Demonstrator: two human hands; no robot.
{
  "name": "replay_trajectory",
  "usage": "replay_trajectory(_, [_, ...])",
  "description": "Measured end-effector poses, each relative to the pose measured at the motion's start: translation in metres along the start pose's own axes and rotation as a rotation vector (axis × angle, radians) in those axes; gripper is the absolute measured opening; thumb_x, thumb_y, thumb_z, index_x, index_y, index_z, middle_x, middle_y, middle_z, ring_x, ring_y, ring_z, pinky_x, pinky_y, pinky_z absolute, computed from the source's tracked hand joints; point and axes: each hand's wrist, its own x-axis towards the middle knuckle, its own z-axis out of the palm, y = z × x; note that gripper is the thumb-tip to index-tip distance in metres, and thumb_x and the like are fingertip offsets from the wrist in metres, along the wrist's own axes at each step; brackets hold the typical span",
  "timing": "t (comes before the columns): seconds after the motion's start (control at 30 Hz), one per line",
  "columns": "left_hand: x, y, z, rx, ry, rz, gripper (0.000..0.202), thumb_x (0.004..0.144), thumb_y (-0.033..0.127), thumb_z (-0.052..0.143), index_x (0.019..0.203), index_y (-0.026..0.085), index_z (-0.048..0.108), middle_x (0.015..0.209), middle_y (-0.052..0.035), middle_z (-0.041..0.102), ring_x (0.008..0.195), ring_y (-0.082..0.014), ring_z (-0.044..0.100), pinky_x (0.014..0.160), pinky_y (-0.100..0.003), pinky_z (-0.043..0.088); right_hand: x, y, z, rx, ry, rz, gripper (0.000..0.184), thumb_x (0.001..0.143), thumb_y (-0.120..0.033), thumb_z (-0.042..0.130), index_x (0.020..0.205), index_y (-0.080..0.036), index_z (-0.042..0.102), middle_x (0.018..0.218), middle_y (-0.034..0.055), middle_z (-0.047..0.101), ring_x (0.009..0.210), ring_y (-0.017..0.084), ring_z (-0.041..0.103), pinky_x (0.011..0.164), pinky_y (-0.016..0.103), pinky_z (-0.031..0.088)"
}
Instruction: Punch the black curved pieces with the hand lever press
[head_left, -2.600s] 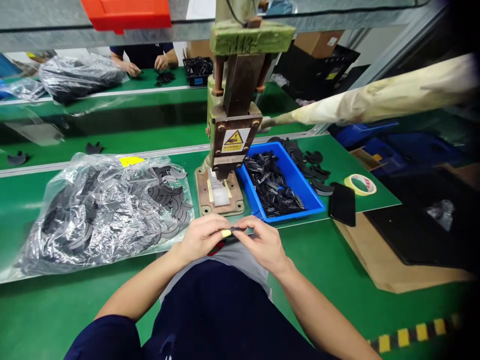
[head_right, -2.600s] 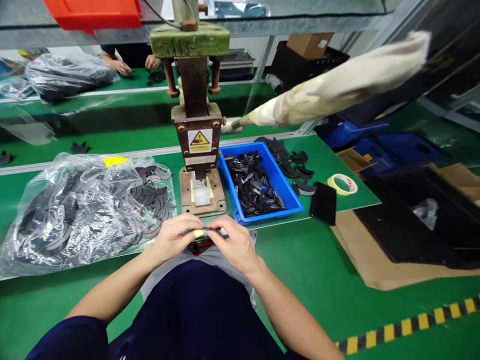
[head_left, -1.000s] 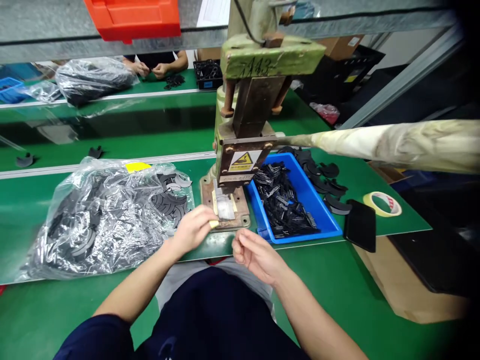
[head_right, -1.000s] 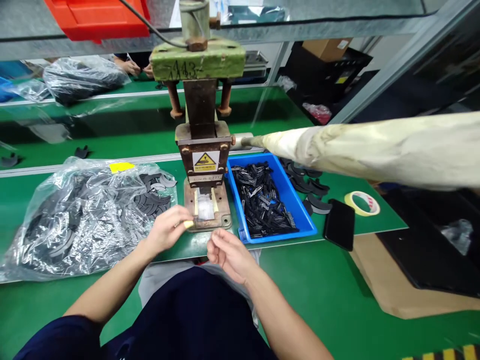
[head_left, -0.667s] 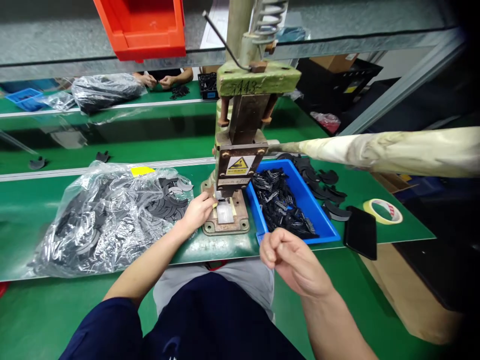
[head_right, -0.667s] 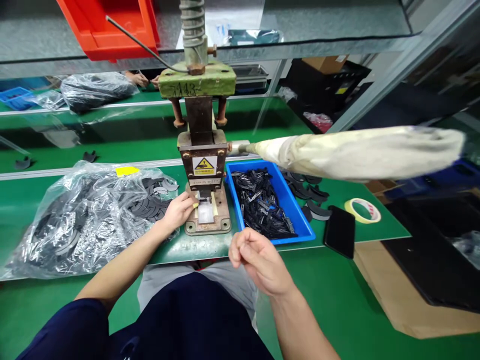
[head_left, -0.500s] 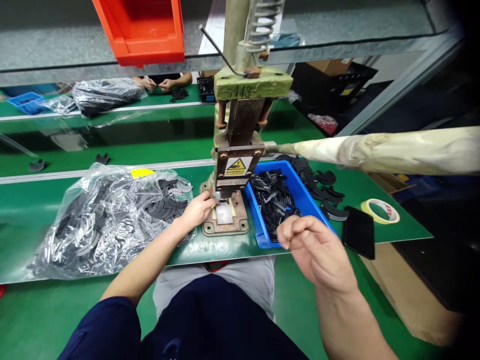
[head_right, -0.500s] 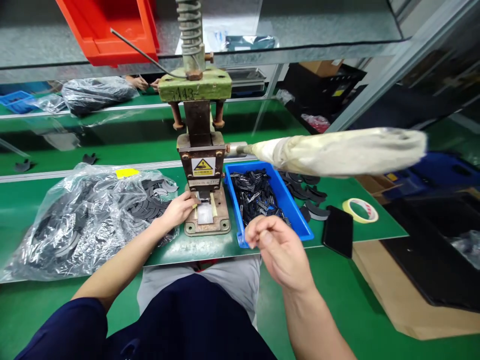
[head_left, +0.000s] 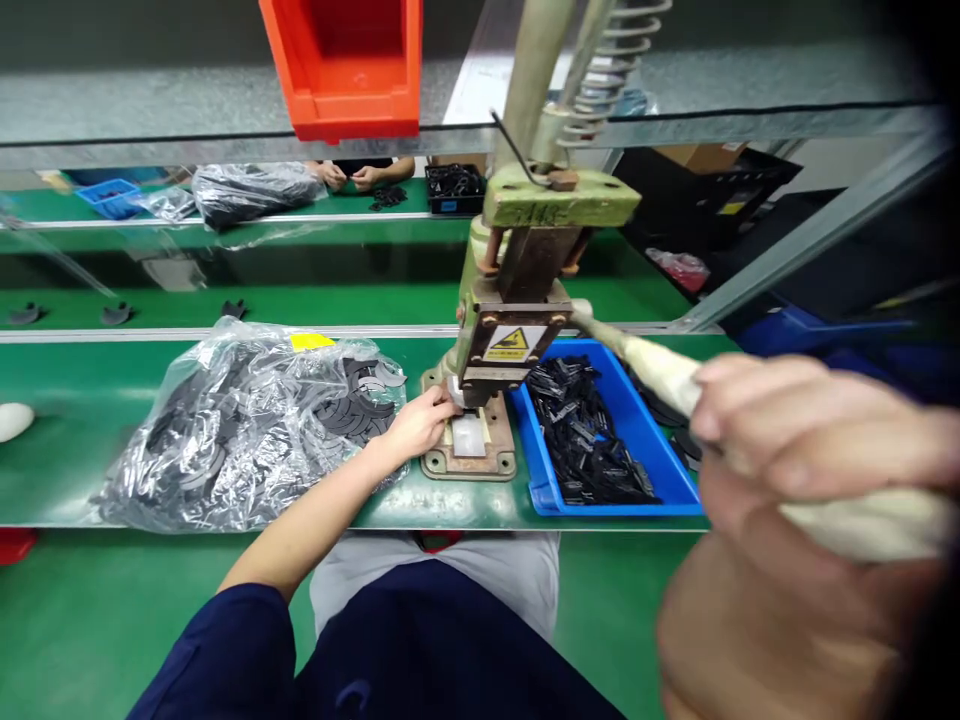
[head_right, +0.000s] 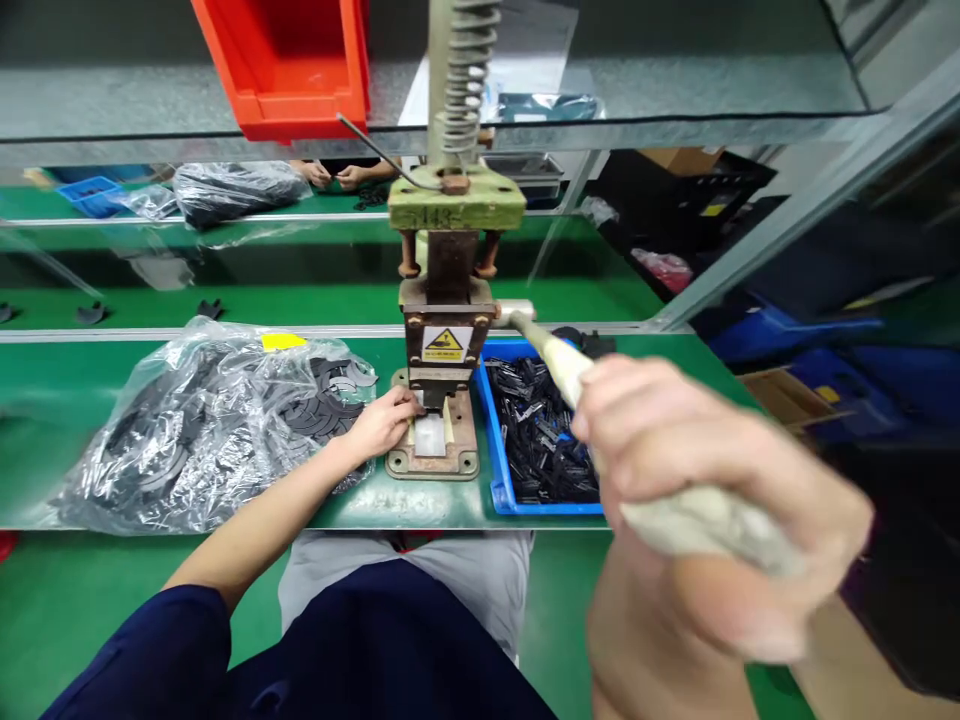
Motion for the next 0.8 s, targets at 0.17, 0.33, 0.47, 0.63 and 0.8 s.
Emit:
replay_trajectory(0.17, [-0.003, 0.000, 0.003, -0.075, 0.029, 0.004, 0.041, 0.086, 0.005, 0.045, 0.113, 0.019, 0.073, 0.112, -0.0094, 0.059, 0.107, -0.0201, 0.061, 0.095, -0.031, 0.053, -0.081, 0.035, 0.014, -0.065, 0.204, -0.270, 0.036, 0.080, -0.027, 0.060, 0.050, -0.021, 0.042, 0.055, -0.0021, 0.054, 0.057, 0.018, 0.057, 0.070, 0.050, 0.046])
replay_trajectory(0.33, [-0.005, -0.009, -0.022, -0.085, -0.017, -0.084, 0.030, 0.088, 0.011, 0.051, 0.107, 0.018, 0.073, 0.105, -0.0086, 0.066, 0.104, -0.0209, 0.063, 0.097, -0.034, 0.052, -0.106, 0.057, 0.019, -0.081, 0.302, -0.298, 0.033, 0.072, -0.024, 0.059, 0.048, -0.021, 0.036, 0.053, -0.0023, 0.053, 0.054, 0.020, 0.055, 0.063, 0.051, 0.046])
replay_trajectory(0.47, [-0.020, -0.027, -0.062, 0.141, -0.074, -0.408, 0.023, 0.084, 0.013, 0.058, 0.100, 0.016, 0.074, 0.099, -0.0089, 0.068, 0.093, -0.0224, 0.065, 0.089, -0.034, 0.053, -0.102, 0.058, 0.021, -0.075, 0.322, -0.327, 0.033, 0.073, -0.024, 0.059, 0.049, -0.021, 0.037, 0.054, -0.0026, 0.054, 0.055, 0.018, 0.057, 0.063, 0.051, 0.047])
replay_trajectory(0.63, [-0.038, -0.043, -0.082, 0.331, -0.263, -0.497, 0.028, 0.076, 0.013, 0.070, 0.103, 0.018, 0.075, 0.105, -0.0095, 0.068, 0.098, -0.0255, 0.065, 0.089, -0.034, 0.050, -0.104, 0.058, 0.025, -0.066, 0.384, -0.308, 0.035, 0.075, -0.025, 0.060, 0.050, -0.022, 0.037, 0.054, -0.0032, 0.055, 0.055, 0.018, 0.057, 0.064, 0.050, 0.050])
replay_trajectory(0.8, [-0.034, -0.043, -0.075, 0.462, -0.314, -0.457, 0.018, 0.081, 0.020, 0.068, 0.098, 0.015, 0.074, 0.099, -0.0128, 0.069, 0.098, -0.0280, 0.063, 0.092, -0.037, 0.047, -0.108, 0.057, 0.024, -0.045, 0.380, -0.263, 0.034, 0.073, -0.025, 0.062, 0.048, -0.023, 0.039, 0.056, -0.0023, 0.057, 0.058, 0.020, 0.058, 0.068, 0.054, 0.051])
